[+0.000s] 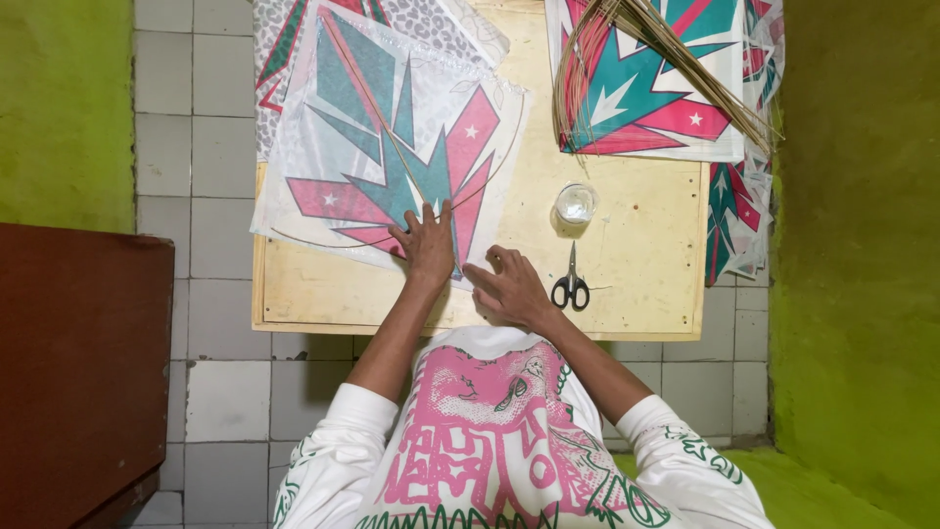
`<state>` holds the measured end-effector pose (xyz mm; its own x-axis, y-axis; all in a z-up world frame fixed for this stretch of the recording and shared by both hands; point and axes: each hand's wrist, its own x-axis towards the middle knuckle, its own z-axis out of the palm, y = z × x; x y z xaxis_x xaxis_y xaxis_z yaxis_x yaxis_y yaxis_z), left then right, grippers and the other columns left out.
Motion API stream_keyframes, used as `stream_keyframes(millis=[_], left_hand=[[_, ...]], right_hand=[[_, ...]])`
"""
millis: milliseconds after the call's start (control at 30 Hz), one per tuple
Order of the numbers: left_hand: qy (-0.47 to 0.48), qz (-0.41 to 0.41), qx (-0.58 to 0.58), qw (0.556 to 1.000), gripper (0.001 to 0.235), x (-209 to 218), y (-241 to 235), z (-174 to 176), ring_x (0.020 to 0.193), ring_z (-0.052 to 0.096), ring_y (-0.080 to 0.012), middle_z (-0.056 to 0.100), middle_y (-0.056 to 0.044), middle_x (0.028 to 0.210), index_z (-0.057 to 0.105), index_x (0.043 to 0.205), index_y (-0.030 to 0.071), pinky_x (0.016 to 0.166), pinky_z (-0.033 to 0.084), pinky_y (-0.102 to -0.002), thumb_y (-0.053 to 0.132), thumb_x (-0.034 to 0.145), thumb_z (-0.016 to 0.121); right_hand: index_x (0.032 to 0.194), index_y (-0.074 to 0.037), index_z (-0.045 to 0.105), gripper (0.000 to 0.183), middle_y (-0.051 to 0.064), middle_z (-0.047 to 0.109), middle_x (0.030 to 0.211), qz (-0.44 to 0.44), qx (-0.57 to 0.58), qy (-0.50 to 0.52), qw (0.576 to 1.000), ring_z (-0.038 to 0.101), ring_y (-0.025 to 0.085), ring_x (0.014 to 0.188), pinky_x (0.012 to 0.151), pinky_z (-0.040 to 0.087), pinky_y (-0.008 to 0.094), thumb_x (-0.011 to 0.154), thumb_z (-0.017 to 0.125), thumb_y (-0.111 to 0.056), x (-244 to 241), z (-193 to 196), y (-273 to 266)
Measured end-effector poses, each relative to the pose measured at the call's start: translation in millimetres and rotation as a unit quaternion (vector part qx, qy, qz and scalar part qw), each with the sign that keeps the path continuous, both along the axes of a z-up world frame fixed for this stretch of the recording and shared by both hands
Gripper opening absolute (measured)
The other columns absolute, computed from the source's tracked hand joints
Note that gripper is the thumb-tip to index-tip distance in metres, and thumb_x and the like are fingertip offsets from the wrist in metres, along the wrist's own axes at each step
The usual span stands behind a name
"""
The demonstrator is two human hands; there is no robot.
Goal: Applying glue to the edges of kite paper and folding it over a bamboo frame to finish the assembly.
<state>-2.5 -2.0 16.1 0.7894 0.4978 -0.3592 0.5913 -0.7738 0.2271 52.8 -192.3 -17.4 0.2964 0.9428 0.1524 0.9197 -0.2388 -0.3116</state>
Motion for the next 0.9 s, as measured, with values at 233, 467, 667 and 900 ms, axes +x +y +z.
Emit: stream_keyframes(millis=[233, 467, 667, 900], left_hand=[[-0.011, -0.003, 0.016, 1.0, 0.072, 0, -4, 10, 0.121, 0.047, -0.0424, 0.054, -0.024, 0.143, 0.047, 0.151, 0.012, 0.095, 0.029, -0.075, -0.004, 0.084, 0.068], [-0.021, 0.014, 0.034, 0.999, 0.069, 2, -5, 9, 0.118, 0.047, -0.042, 0.058, -0.023, 0.137, 0.046, 0.151, 0.011, 0.095, 0.03, -0.076, -0.006, 0.086, 0.062], [-0.034, 0.026, 0.042, 0.998, 0.072, 2, -6, 15, 0.117, 0.049, -0.0427, 0.061, -0.022, 0.131, 0.045, 0.15, 0.005, 0.096, 0.029, -0.075, -0.007, 0.082, 0.068], [0.018, 0.03, -0.007, 0.999, 0.101, 10, 9, -27, 0.124, 0.05, -0.0428, 0.061, -0.02, 0.138, 0.035, 0.153, 0.0, 0.1, 0.026, -0.075, 0.006, 0.068, 0.089]], right_hand=[[0.131, -0.037, 0.059, 0.043, 0.009, 0.046, 0.107, 0.015, 0.016, -0.005, 1.0, 0.058, 0.032, 0.092, 0.066, 0.047, 0.04, 0.092, 0.045, -0.044, 0, 0, 0], [0.131, -0.034, 0.057, 0.044, 0.008, 0.043, 0.106, -0.009, -0.032, 0.031, 0.999, 0.057, 0.032, 0.096, 0.071, 0.048, 0.038, 0.093, 0.038, -0.044, 1, 13, 2], [0.129, -0.036, 0.058, 0.042, 0.006, 0.041, 0.104, -0.009, -0.052, 0.031, 0.998, 0.056, 0.03, 0.097, 0.072, 0.046, 0.036, 0.094, 0.036, -0.039, 4, 7, 3], [0.132, -0.037, 0.056, 0.042, 0.011, 0.045, 0.116, -0.013, -0.033, 0.1, 0.994, 0.056, 0.038, 0.103, 0.079, 0.046, 0.044, 0.093, 0.041, -0.032, -1, 34, 3]])
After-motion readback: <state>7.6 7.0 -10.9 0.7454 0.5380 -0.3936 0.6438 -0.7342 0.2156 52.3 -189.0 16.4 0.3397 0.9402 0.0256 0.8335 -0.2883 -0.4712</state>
